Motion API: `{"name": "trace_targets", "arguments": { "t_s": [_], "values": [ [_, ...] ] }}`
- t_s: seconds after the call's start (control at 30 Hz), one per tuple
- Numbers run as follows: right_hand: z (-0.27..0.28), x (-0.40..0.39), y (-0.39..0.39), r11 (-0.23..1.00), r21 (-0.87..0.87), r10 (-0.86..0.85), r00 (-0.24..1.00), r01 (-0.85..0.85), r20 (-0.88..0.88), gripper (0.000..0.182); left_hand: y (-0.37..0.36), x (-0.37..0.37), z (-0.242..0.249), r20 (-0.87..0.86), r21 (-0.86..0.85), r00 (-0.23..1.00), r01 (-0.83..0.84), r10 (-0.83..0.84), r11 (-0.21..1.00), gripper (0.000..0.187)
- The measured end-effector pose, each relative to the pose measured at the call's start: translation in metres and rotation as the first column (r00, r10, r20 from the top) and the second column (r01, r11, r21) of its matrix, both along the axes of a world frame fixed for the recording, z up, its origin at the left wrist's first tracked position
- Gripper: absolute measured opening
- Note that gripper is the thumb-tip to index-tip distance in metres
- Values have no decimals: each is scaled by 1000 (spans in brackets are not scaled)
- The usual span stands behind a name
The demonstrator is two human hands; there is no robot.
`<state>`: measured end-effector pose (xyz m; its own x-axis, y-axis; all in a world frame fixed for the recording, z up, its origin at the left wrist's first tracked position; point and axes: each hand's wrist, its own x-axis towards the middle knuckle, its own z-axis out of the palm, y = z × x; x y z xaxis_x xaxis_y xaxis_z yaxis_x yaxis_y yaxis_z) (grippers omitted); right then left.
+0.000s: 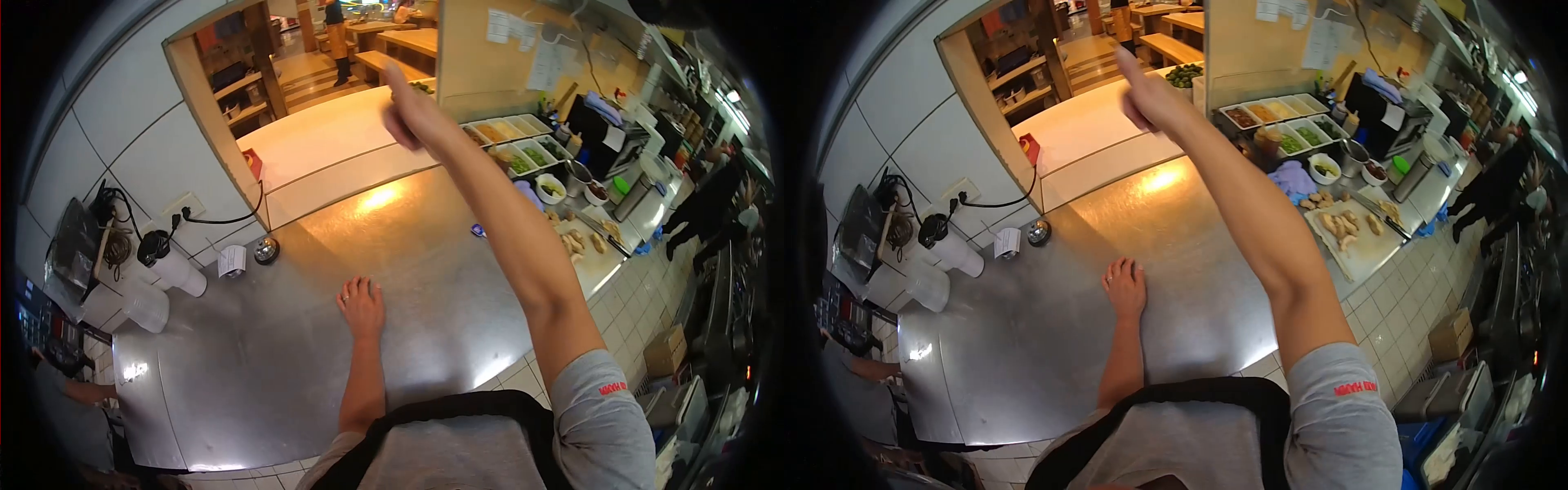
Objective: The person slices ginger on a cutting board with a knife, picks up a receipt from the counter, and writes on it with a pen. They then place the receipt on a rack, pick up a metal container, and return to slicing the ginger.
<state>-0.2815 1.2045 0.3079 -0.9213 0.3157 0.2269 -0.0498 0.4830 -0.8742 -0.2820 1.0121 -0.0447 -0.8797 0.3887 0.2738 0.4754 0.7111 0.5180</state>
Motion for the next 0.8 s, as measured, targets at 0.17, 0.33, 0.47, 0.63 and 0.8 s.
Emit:
{"name": "trace_targets", "arguments": {
  "t_s": [0.17, 0.33, 0.47, 0.63, 0.8],
  "values": [
    [39, 48, -11, 996, 59, 58, 998, -60, 28, 90, 2, -2, 5, -39, -45, 999, -31, 29, 999, 40],
    [-61, 212, 8, 922, 55, 340, 870, -383, 357, 64, 9, -5, -13, -196, -112, 980, -54, 31, 992, 40],
    [-226, 396, 55, 927, 217, 157, 844, -305, 512, 40, 10, -4, -2, -193, -183, 980, 13, -49, 983, 42],
    [-408, 682, 58, 883, 392, -462, 335, 258, 821, 43, 17, 64, -36, -300, -200, 941, -222, 156, 954, 47],
    [-422, 835, 114, 878, 272, -458, 520, 395, 721, 44, 93, 169, -11, -168, -203, 977, -168, 135, 965, 44]
  ]
}}
